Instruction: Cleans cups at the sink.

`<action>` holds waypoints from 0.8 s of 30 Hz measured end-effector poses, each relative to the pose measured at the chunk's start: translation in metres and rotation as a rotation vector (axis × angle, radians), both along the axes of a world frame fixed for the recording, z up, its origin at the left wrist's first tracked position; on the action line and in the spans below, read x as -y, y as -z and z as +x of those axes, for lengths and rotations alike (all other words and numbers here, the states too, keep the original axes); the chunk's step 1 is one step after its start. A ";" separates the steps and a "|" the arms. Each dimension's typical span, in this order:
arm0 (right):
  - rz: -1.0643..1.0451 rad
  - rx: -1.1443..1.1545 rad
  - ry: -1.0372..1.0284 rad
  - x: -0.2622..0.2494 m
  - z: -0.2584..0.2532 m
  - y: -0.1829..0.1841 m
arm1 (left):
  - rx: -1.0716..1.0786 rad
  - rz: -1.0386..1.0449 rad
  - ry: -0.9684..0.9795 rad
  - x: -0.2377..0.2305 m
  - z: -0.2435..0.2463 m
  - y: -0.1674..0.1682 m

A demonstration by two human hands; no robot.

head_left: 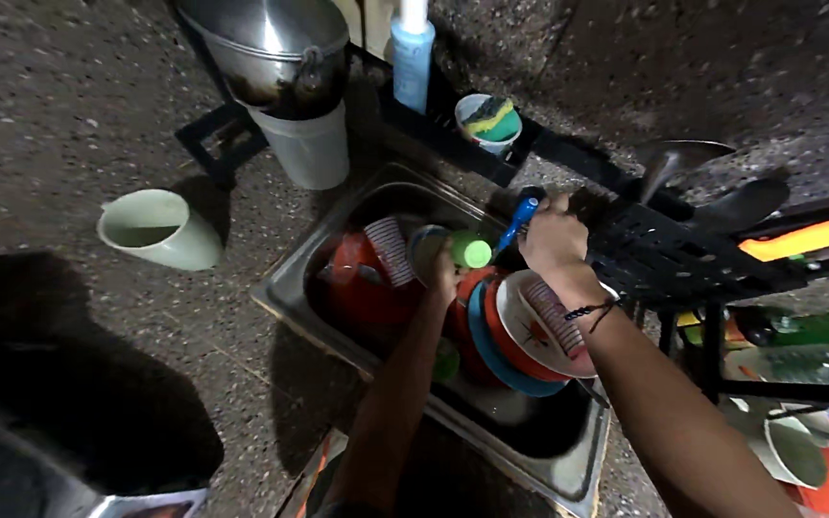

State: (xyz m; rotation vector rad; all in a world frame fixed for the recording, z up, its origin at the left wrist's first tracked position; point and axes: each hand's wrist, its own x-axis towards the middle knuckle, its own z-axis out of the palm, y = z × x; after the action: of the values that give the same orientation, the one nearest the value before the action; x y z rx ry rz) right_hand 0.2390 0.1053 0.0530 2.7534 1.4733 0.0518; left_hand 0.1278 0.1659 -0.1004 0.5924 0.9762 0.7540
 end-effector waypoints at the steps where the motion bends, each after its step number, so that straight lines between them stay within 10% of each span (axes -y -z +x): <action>1: 0.005 0.001 -0.001 -0.001 -0.003 0.000 | 0.081 -0.079 -0.049 -0.002 -0.004 0.000; 6: 0.017 -0.025 -0.012 0.009 -0.001 0.000 | 0.397 0.013 -0.098 -0.004 -0.039 -0.016; 16: -0.029 -0.026 0.087 -0.021 0.003 -0.003 | -1.032 1.382 0.005 -0.068 -0.256 -0.096; 24: -0.018 -0.012 0.110 -0.022 0.007 0.004 | -1.662 1.149 0.114 -0.081 -0.310 -0.106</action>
State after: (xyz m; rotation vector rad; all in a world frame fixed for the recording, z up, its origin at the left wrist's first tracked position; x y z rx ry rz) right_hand 0.2460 0.1274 0.0490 2.8198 1.3156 0.0198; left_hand -0.1818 0.2471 0.0059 2.4859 1.9010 0.5533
